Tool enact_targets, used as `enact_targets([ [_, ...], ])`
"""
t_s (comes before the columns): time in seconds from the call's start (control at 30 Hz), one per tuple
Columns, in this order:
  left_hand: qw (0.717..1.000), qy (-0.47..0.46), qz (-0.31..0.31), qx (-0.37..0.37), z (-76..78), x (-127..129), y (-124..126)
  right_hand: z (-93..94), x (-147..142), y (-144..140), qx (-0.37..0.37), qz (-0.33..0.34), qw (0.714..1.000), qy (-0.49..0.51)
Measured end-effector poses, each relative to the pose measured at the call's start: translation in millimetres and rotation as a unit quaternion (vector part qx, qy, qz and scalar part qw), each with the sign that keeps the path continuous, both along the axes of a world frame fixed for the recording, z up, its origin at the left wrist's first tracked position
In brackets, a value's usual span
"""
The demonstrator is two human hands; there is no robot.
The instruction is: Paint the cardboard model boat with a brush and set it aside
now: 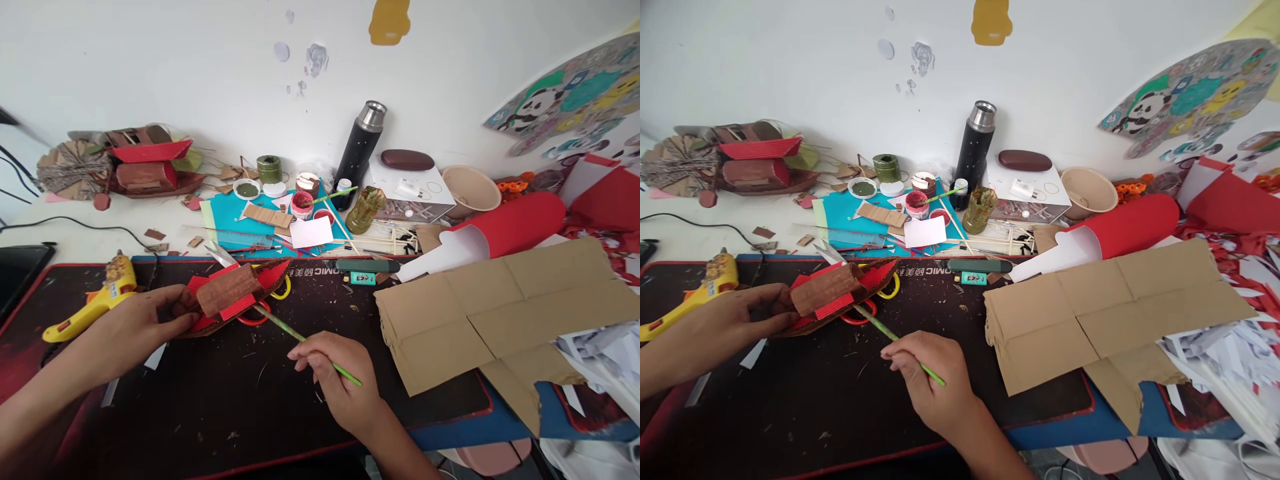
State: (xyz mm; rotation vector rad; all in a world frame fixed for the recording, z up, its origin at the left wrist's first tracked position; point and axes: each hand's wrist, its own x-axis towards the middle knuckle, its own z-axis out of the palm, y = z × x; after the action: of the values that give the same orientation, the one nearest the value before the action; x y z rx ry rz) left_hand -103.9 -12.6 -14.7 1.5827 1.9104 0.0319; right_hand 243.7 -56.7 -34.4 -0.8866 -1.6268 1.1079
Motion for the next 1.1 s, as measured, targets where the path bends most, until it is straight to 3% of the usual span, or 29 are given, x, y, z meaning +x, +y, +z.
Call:
enact_targets([
  [0.23,1.0,0.005,0.017,-0.024,15.4,12.8,5.5,-2.3,6.2,-0.3,-0.04,-0.041,0.998,0.005],
  [0.47,1.0,-0.001,0.01,-0.018,10.9,9.9,4.1,-2.0,11.6,-1.5,-0.055,-0.11,0.992,0.034],
  [0.87,1.0,0.009,0.002,-0.017,-0.7,1.2,0.0,-1.4,1.9,-8.4,0.019,-0.025,0.999,-0.02],
  [1.1,1.0,0.002,0.007,-0.028,5.6,4.7,2.4,-3.8,3.3,-14.3,0.012,-0.022,1.0,-0.004],
])
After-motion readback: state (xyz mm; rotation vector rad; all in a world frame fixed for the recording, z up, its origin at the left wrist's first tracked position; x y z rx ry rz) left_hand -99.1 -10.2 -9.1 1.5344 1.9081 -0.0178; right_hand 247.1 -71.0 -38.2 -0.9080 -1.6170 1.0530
